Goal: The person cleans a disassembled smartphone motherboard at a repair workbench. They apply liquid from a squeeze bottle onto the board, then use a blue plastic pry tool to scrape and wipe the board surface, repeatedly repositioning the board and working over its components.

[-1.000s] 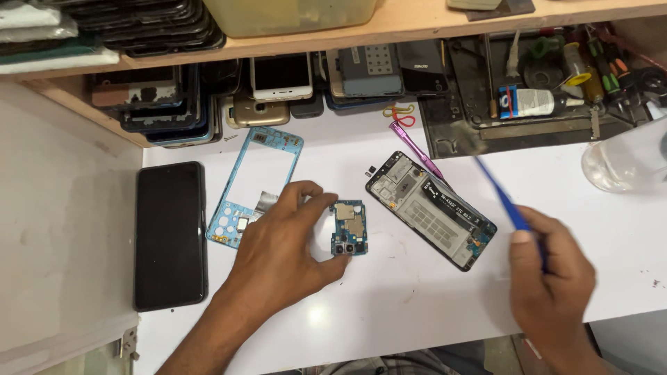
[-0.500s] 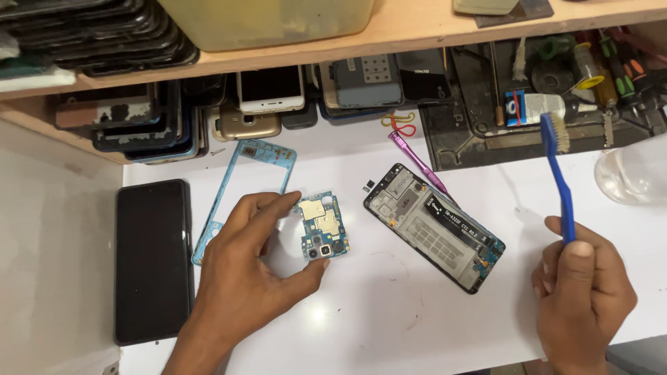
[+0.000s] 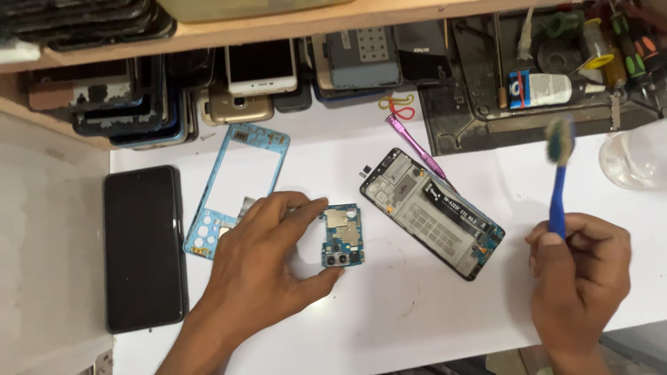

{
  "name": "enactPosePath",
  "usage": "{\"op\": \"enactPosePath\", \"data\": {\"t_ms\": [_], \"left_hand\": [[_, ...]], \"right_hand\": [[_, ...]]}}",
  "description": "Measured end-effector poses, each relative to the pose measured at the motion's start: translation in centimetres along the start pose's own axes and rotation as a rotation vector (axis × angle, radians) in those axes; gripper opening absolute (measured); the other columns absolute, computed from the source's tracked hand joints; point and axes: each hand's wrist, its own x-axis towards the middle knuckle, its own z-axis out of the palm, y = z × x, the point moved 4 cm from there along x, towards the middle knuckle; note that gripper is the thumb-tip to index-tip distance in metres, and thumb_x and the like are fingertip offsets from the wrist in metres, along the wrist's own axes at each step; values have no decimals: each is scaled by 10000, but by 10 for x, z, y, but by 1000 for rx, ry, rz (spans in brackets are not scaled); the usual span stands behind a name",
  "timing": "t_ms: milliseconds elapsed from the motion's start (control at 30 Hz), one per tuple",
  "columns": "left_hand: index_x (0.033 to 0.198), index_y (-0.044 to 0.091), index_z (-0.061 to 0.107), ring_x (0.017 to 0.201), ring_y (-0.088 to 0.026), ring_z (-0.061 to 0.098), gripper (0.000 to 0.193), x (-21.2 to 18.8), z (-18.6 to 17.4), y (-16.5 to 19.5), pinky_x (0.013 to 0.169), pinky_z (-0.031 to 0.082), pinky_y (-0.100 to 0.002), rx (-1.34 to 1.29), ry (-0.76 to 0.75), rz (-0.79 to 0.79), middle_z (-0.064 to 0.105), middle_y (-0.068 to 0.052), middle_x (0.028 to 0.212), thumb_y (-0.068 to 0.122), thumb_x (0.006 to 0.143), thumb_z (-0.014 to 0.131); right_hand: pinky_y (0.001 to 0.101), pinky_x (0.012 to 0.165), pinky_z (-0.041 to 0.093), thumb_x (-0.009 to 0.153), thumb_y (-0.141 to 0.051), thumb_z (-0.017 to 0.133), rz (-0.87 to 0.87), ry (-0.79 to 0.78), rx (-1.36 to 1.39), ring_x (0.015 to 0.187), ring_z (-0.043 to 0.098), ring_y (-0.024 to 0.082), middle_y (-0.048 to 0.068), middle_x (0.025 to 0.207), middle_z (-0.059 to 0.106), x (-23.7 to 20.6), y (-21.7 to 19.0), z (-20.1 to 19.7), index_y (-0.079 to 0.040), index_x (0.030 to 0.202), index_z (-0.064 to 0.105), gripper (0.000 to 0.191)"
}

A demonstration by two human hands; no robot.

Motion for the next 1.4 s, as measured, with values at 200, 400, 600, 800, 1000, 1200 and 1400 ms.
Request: {"op": "enactPosePath", "data": {"t_ms": [200,400,600,800,1000,1200,1400], "left_hand": [[1249,17,670,1056,-287,614,732,-2,2,13,769,543,-427,36,-60,144,620,-116,1216,323,631,916],[1260,-23,635,1091,-310,603,788,-1,-2,15,827,536,-455,79,-138,146,600,-136,1233,311,612,935],[1321,-34,571,1129,-340,597,889,3,-5,16,857,526,-480,83,-155,172,576,-163,1278,311,590,942],[1315,4,575,1143,-334,600,884,1,0,9,876,514,-498,17,-148,129,564,-150,1299,338,587,949],[1305,7,592,1152,-332,606,857,-3,-1,0,893,511,-501,-24,-120,142,562,-149,1323,338,598,946],[1259,6,626,1161,-317,614,750,-4,0,-2,900,516,-492,-38,-112,156,569,-136,1335,291,632,922],[1229,32,656,1165,-313,612,688,-5,0,-2,905,506,-502,-43,-99,148,566,-132,1344,267,638,918]], "right_hand": [[216,661,446,1131,-123,565,-106,-95,-325,761,562,112,112,958,664,-7,-13,2,61,1232,598,213],[253,844,539,1117,-56,552,-168,-202,-291,991,685,151,123,1066,680,-9,-28,6,77,1299,548,225],[255,990,547,1217,-42,530,-211,-279,-253,1051,685,159,165,1144,681,-6,-31,-4,118,1272,463,183],[235,788,502,1141,-66,545,-12,-244,-135,820,583,115,134,1037,675,-3,-21,-8,67,1232,487,171],[261,804,543,1035,-15,703,-365,-415,-481,950,685,179,155,1096,672,2,-55,30,32,1189,661,167],[261,625,528,889,-31,750,-300,-531,-547,769,682,142,132,1035,676,11,-71,62,-41,1139,749,250],[286,525,487,804,-50,781,-409,-652,-732,640,648,148,70,939,685,12,-71,75,-108,1079,798,282]]}}
